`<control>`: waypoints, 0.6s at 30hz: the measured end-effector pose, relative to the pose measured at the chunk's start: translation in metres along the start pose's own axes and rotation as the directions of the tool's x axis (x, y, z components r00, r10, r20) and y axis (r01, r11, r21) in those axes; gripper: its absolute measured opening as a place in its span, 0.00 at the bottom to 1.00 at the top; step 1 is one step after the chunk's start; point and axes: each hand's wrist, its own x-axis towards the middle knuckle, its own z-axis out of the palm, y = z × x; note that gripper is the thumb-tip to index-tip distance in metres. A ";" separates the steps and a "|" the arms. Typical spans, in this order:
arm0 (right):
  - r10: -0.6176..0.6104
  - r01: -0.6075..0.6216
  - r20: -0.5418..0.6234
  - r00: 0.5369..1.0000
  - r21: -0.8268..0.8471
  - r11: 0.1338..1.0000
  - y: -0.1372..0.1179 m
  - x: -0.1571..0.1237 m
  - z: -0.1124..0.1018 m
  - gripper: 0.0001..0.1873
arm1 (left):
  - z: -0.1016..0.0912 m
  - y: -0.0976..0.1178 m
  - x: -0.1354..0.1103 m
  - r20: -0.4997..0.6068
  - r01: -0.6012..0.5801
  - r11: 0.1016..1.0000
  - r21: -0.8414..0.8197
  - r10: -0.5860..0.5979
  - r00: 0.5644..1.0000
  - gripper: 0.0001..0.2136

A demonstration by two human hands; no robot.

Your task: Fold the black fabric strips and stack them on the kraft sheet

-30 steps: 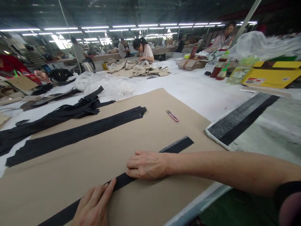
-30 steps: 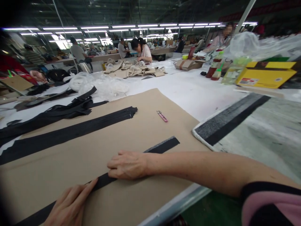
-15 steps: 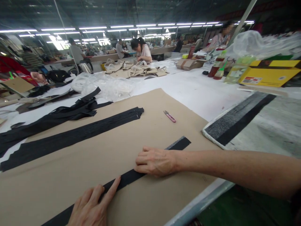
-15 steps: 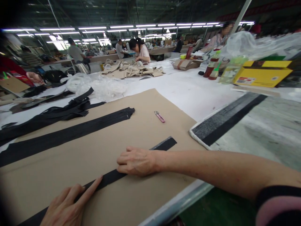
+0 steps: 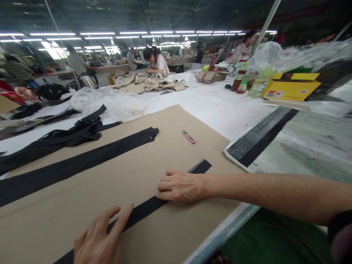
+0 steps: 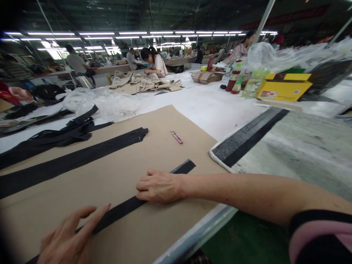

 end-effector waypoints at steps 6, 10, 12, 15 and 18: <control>0.020 -0.020 -0.016 1.000 -0.024 0.999 -0.002 -0.003 0.000 0.09 | 0.017 0.044 0.035 -0.049 -0.157 0.955 -0.250 0.150 0.988 0.19; 0.020 -0.020 -0.010 1.000 -0.030 0.999 0.002 -0.013 0.001 0.10 | 0.023 0.046 0.033 -0.019 -0.203 0.956 -0.211 0.203 0.979 0.21; 0.031 -0.031 -0.002 1.000 -0.038 0.999 0.004 -0.019 0.000 0.10 | 0.023 0.043 0.030 -0.006 -0.239 0.953 -0.187 0.242 0.970 0.24; 0.040 -0.040 -0.007 0.999 -0.050 0.998 0.006 -0.030 -0.001 0.11 | 0.024 0.042 0.029 0.040 -0.251 0.956 -0.150 0.260 0.965 0.30; 0.043 -0.044 -0.019 0.999 -0.061 0.997 0.007 -0.039 -0.002 0.10 | 0.023 0.046 0.033 0.066 -0.244 0.965 -0.101 0.251 0.966 0.34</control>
